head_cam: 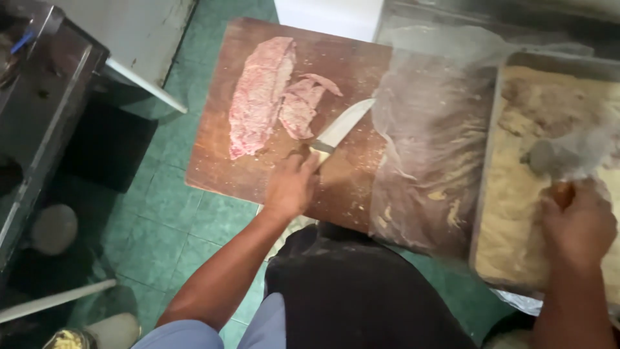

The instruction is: Tenderizing, cutting, and coating raw meat in breadcrumbs.

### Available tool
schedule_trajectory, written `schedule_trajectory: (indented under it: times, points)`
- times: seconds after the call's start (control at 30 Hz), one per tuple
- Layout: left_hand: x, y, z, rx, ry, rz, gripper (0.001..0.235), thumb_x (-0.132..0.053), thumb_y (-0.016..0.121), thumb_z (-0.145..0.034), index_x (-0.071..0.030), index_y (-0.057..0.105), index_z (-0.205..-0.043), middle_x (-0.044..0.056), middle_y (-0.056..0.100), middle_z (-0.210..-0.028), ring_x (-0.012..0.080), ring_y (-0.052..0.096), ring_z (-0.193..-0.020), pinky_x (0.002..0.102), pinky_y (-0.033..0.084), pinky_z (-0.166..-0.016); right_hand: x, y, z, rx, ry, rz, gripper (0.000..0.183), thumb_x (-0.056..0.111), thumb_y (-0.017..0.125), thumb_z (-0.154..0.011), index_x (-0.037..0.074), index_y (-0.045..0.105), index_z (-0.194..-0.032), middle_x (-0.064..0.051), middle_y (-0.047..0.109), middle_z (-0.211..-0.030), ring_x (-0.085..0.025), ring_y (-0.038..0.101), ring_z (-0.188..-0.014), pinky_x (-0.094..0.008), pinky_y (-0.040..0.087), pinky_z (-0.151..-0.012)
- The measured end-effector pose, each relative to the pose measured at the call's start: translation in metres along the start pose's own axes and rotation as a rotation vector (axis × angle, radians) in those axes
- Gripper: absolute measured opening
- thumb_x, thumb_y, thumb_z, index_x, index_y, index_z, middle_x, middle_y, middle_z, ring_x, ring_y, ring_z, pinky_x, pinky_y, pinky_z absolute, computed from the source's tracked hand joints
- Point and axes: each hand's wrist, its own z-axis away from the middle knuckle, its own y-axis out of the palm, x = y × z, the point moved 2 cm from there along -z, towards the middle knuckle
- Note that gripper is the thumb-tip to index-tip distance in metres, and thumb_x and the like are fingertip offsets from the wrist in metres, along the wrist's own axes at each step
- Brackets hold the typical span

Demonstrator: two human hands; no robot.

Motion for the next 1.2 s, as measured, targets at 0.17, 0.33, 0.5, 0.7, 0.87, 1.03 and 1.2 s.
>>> schedule_trajectory:
  times: [0.17,0.33,0.5,0.7,0.87,1.03,1.2]
  points:
    - [-0.009,0.017,0.004,0.088,-0.033,-0.127,0.055,-0.027,0.058,-0.091,-0.018,0.053,-0.145,0.021,0.058,-0.126,0.0439,0.063,-0.098,0.055,0.051,-0.078,-0.011,0.005,-0.007,0.199,0.239,-0.174,0.051,0.024,0.067,-0.093,-0.003,0.064,-0.137,-0.028,0.069,-0.112,-0.051,0.064,-0.091,-0.056,0.049,-0.081]
    - [-0.050,0.038,0.009,-0.279,0.279,-0.026,0.056,-0.041,0.064,-0.096,-0.015,0.061,-0.145,0.021,0.061,-0.126,0.0392,0.064,-0.110,0.048,0.052,-0.091,0.009,-0.032,-0.028,0.051,0.396,-0.584,0.054,0.021,0.074,-0.089,0.001,0.061,-0.137,-0.031,0.067,-0.117,-0.051,0.063,-0.113,-0.060,0.050,-0.096]
    - [-0.179,0.023,-0.023,0.215,0.142,0.823,0.078,-0.034,0.072,-0.090,-0.009,0.040,-0.157,0.030,0.055,-0.143,0.0463,0.055,-0.130,0.056,0.045,-0.107,0.138,-0.102,-0.045,0.027,0.218,-1.060,0.046,0.022,0.071,-0.090,-0.002,0.062,-0.128,-0.030,0.066,-0.117,-0.049,0.064,-0.114,-0.056,0.053,-0.097]
    - [-0.154,0.017,-0.040,0.193,-0.269,0.675,0.056,-0.017,0.069,-0.088,-0.011,0.049,-0.140,0.015,0.061,-0.101,0.0310,0.057,-0.083,0.043,0.045,-0.066,0.061,0.065,-0.070,-0.246,-0.363,-0.609,0.029,0.031,0.076,-0.093,0.011,0.076,-0.113,-0.014,0.072,-0.114,-0.032,0.070,-0.112,-0.045,0.053,-0.104]
    - [-0.104,0.013,-0.004,0.289,-0.423,0.147,0.085,-0.029,0.069,-0.086,-0.034,0.033,-0.162,0.013,0.057,-0.148,0.0373,0.057,-0.132,0.054,0.045,-0.111,-0.126,0.166,-0.136,-0.357,-0.180,-0.227,0.019,0.019,0.071,-0.102,0.003,0.071,-0.113,-0.015,0.065,-0.105,-0.035,0.067,-0.106,-0.049,0.048,-0.101]
    - [-0.056,0.045,0.010,0.220,-0.345,-0.250,0.069,-0.055,0.054,-0.097,-0.015,0.050,-0.153,0.015,0.064,-0.133,0.0376,0.063,-0.122,0.051,0.055,-0.098,-0.139,0.131,-0.165,-0.016,0.079,-0.103,0.027,0.034,0.070,-0.101,0.013,0.071,-0.118,-0.009,0.065,-0.103,-0.032,0.066,-0.100,-0.049,0.053,-0.085]
    - [-0.041,0.070,0.013,0.050,-0.174,-0.339,0.072,-0.053,0.052,-0.100,-0.006,0.047,-0.153,0.018,0.062,-0.126,0.0382,0.063,-0.115,0.050,0.055,-0.093,-0.158,0.168,-0.197,0.130,0.224,0.150,0.029,0.047,0.076,-0.091,0.020,0.075,-0.102,-0.008,0.066,-0.094,-0.032,0.069,-0.091,-0.050,0.053,-0.073]
